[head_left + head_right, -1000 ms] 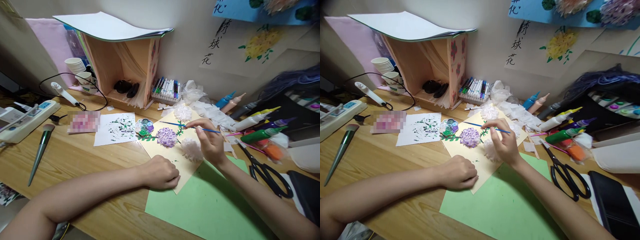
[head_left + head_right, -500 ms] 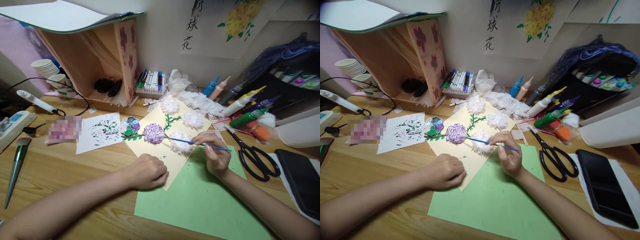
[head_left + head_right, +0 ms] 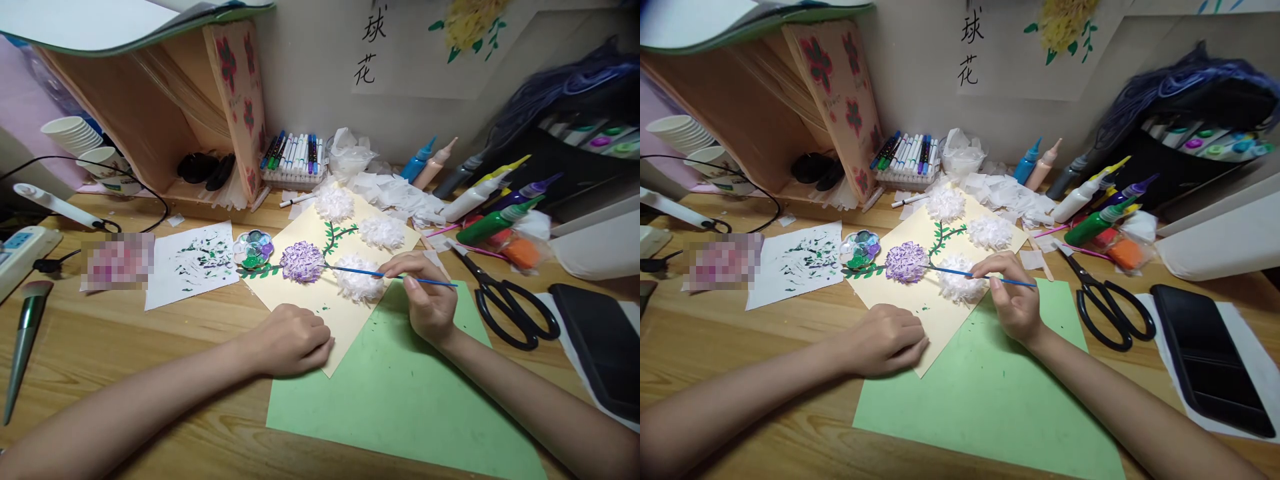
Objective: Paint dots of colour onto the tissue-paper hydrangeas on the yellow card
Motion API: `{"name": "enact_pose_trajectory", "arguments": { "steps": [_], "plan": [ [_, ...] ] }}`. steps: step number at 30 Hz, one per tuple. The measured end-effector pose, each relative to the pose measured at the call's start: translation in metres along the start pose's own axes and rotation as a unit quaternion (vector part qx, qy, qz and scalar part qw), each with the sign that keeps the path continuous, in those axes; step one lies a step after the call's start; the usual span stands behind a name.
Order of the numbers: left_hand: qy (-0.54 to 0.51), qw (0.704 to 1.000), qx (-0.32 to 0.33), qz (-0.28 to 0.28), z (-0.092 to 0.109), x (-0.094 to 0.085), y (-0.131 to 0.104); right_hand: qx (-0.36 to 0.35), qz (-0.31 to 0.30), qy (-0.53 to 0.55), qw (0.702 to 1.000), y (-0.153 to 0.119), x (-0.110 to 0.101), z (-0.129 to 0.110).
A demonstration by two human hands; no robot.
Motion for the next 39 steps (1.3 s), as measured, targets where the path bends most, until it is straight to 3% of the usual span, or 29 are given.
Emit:
{"name": "enact_pose_trajectory", "arguments": {
  "steps": [3,8,14,19,24,29,33,39],
  "plan": [
    [0.001,1.000,0.001,0.003,0.000,0.000,0.000,0.007,-0.039,-0.003,0.999,-0.001,0.004,0.001],
    [0.001,1.000,0.001,0.001,0.000,0.000,0.000,0.012,-0.005,-0.014,1.000,-0.001,0.000,0.003],
    [-0.004,1.000,0.000,0.004,0.000,-0.001,0.000,0.013,-0.057,-0.015,0.998,-0.002,0.006,0.003],
    [-0.006,1.000,0.005,0.010,0.001,-0.001,0.000,0.013,-0.010,-0.011,1.000,0.000,0.001,0.003],
    [-0.003,1.000,0.003,0.007,0.000,-0.001,0.000,0.036,-0.047,-0.019,0.998,-0.001,0.005,0.006],
    [0.001,1.000,0.001,0.005,0.000,-0.001,0.000,0.044,0.022,0.019,0.999,-0.002,-0.002,0.010],
    [0.004,1.000,0.004,0.010,0.001,-0.001,0.000,0.054,-0.014,0.008,0.998,-0.002,0.002,0.012],
    [0.006,1.000,0.007,0.009,0.001,-0.002,0.000,0.070,0.017,0.008,0.997,-0.001,-0.002,0.012]
  ]
}}
Point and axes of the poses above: each hand's wrist, its own y-axis towards the middle knuckle, its own x-axis out of the palm, z = x × y, the point moved 6 cm from there along y, towards the middle knuckle, and after that the axes turned 14 degrees about -x, right-handed, at the moved point
